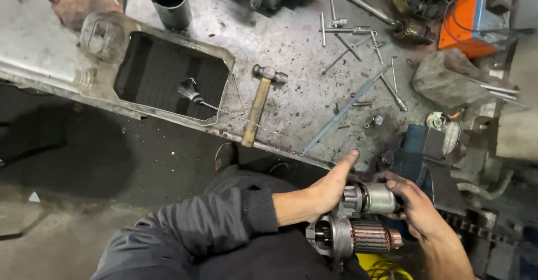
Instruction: The person disassembles a starter motor on a workbench, using a screwdriver to remove screws from the housing and a hammer to tap components. They separate the motor casing to reveal the internal copper windings and armature, then use a screwdriver to adjust internal parts.
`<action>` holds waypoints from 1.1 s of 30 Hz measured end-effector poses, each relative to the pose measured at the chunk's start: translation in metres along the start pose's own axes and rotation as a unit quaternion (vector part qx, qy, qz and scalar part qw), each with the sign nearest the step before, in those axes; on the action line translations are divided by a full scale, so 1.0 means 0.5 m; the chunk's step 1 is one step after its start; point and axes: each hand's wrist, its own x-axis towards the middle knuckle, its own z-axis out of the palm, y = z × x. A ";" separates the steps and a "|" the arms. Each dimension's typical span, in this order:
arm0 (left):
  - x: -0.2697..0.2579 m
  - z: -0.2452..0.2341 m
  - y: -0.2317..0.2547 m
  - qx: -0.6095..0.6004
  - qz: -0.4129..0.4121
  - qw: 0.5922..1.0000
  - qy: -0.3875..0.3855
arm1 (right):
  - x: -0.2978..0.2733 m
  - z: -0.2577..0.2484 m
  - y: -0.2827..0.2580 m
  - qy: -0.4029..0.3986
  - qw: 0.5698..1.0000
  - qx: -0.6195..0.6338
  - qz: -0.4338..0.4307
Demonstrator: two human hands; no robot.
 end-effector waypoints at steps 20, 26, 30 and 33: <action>0.056 -0.074 -0.042 0.061 0.172 0.974 -0.132 | -0.068 0.040 -0.035 0.066 0.985 -0.074 -0.144; 0.072 -0.098 -0.048 -0.079 0.166 0.952 -0.245 | -0.169 0.105 -0.109 0.104 0.945 -0.151 -0.272; 0.061 -0.084 -0.034 -0.120 0.143 0.942 -0.280 | -0.199 0.106 -0.133 0.086 0.937 -0.152 -0.302; 0.047 -0.067 -0.019 -0.124 0.154 0.935 -0.294 | -0.207 0.092 -0.141 0.064 0.935 -0.169 -0.307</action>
